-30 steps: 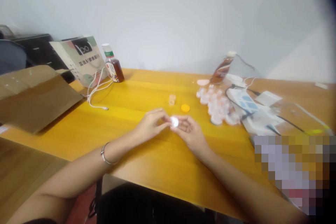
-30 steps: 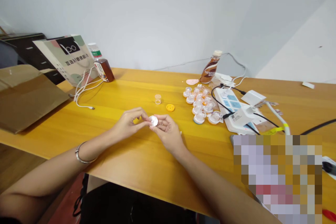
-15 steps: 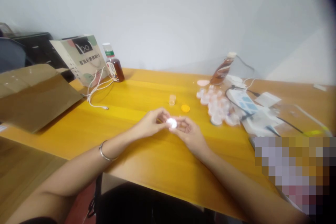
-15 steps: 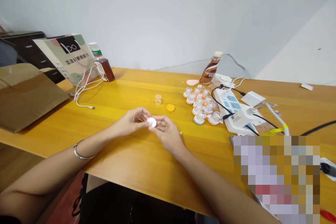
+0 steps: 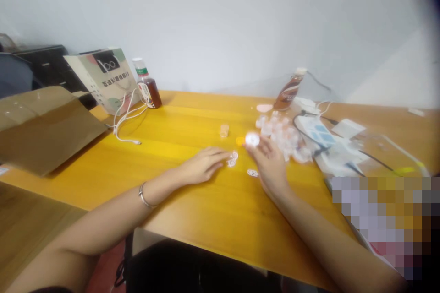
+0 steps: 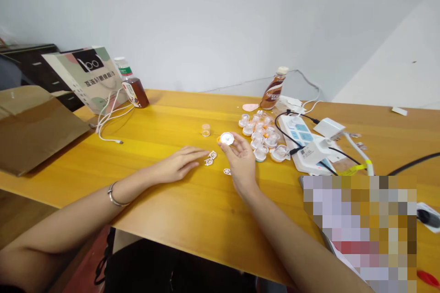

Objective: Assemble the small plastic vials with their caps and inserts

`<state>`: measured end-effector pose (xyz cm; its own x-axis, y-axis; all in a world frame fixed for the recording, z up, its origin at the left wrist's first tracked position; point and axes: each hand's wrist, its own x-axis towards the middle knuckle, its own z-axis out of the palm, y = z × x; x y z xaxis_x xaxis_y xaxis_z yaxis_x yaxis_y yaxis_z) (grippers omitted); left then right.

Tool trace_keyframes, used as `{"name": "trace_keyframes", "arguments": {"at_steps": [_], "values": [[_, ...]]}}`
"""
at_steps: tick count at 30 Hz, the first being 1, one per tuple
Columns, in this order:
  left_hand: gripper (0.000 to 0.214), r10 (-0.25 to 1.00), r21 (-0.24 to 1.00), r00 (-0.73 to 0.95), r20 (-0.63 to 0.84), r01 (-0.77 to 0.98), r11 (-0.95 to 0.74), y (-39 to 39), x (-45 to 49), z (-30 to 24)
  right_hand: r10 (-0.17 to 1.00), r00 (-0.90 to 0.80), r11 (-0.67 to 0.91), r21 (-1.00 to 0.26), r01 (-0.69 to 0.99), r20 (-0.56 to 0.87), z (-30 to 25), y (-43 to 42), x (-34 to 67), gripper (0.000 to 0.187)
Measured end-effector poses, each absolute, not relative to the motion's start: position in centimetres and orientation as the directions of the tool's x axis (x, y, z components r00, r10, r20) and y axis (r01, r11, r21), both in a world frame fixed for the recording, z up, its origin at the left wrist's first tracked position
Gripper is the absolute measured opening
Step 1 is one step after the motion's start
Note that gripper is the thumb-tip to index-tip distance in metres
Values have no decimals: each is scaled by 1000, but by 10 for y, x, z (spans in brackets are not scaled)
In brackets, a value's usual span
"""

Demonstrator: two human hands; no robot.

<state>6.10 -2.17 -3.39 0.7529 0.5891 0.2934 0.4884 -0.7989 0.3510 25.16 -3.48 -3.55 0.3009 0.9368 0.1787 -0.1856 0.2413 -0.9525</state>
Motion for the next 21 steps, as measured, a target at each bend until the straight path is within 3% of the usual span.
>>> {"name": "trace_keyframes", "arguments": {"at_steps": [6, 17, 21], "values": [[29, 533, 166, 807, 254, 507, -846, -28, 65, -33, 958, 224, 217, -963, -161, 178, -37, -39, 246, 37], [16, 685, 103, 679, 265, 686, -720, -18, 56, -31, 985, 95, 155, -978, -142, 143, -43, -41, 243, 40], [16, 744, 142, 602, 290, 742, -655, -13, 48, -28, 994, 53, 106, -983, -153, 99, -42, -42, 241, 39]]}}
